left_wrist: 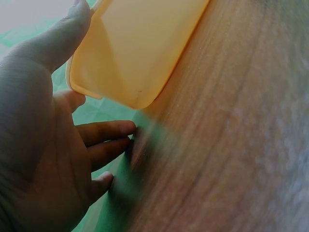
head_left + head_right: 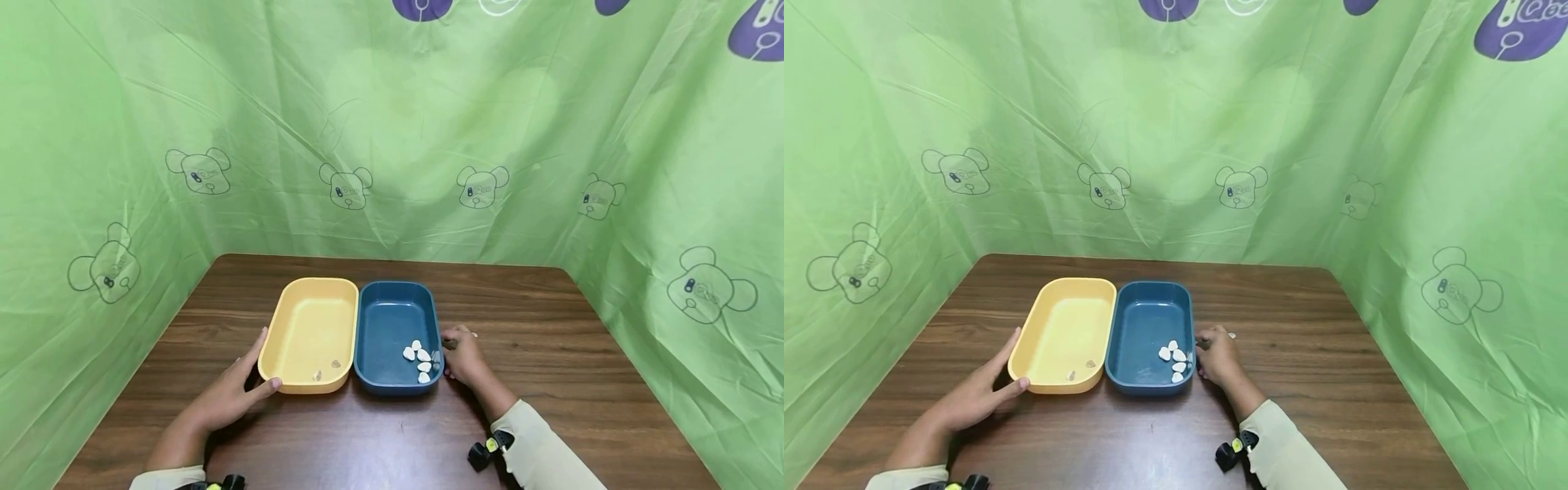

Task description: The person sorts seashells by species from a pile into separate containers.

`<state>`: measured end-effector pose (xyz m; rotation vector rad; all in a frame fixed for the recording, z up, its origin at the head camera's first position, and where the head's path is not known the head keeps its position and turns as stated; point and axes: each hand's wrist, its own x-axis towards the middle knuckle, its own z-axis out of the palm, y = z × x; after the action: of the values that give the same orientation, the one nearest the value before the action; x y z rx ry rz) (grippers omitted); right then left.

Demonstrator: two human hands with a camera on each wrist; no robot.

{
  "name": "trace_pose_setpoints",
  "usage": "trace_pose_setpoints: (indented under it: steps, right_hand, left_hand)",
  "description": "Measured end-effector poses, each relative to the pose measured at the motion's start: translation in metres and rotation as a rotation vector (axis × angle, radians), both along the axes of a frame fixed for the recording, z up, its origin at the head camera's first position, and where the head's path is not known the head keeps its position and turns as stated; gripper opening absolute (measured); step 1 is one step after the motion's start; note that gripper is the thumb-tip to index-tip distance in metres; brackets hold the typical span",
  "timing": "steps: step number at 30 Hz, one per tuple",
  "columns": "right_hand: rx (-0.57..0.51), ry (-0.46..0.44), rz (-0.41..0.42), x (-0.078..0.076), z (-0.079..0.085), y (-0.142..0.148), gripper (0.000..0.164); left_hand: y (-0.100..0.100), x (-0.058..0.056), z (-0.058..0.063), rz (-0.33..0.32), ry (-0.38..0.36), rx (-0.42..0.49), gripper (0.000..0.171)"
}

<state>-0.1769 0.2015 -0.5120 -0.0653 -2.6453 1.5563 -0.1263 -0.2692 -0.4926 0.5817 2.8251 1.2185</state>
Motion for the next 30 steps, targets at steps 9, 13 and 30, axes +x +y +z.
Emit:
trace_pose_setpoints:
  steps: [9,13,30]
  right_hand:
    - [-0.013,-0.013,-0.02,-0.0003,0.0021,-0.0019,0.019]
    - [-0.003,-0.004,-0.028,-0.0006,0.0014,-0.0022,0.016]
    - [0.002,-0.009,-0.08,0.0017,0.0,-0.003,0.011]
  left_hand:
    - [-0.0001,0.0012,0.0,0.0,0.01,-0.004,0.105]
    - [0.0004,-0.0001,0.0008,-0.003,-0.002,0.003,0.107]
    - [-0.0006,-0.0004,-0.0009,-0.007,-0.011,0.013,0.105]
